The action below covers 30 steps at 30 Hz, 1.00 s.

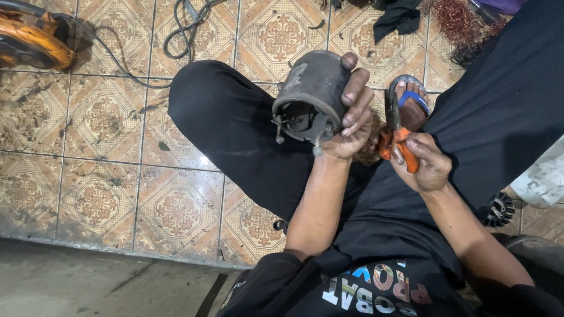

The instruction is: Removing copper windings from an electric motor stator using pliers and a screwdriver.

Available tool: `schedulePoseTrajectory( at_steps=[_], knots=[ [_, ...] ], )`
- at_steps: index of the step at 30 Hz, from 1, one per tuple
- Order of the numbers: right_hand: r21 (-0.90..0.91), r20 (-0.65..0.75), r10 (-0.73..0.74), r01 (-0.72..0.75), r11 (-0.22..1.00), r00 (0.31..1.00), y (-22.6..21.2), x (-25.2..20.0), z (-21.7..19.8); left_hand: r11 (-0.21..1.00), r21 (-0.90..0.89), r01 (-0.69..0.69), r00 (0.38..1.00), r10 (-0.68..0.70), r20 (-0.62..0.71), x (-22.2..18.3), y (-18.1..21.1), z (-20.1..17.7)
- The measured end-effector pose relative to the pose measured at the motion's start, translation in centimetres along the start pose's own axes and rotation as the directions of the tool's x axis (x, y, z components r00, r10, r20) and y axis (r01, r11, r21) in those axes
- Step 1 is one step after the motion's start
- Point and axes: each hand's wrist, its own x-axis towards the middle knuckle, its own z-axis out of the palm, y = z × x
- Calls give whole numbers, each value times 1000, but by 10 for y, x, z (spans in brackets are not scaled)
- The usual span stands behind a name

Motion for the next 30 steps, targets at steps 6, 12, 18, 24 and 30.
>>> schedulePoseTrajectory(
  at_steps=[6,12,18,24,30],
  knots=[
    [-44,-24,-2,1,999,1000,2,-2,-3,994,109,-22,999,27,-40,3,-4,-4],
    [-73,31,-139,141,987,990,23,-1,-41,916,399,-39,997,61,-41,16,-17,35],
    [-60,38,-146,148,987,989,18,2,-27,954,297,-43,996,15,93,4,-5,-12],
    [-75,21,-156,157,985,988,13,4,-15,973,221,60,972,-107,211,7,-1,-6],
    [-141,59,-118,126,982,991,11,5,-17,991,-71,114,976,-98,193,12,-9,30]
  ],
)
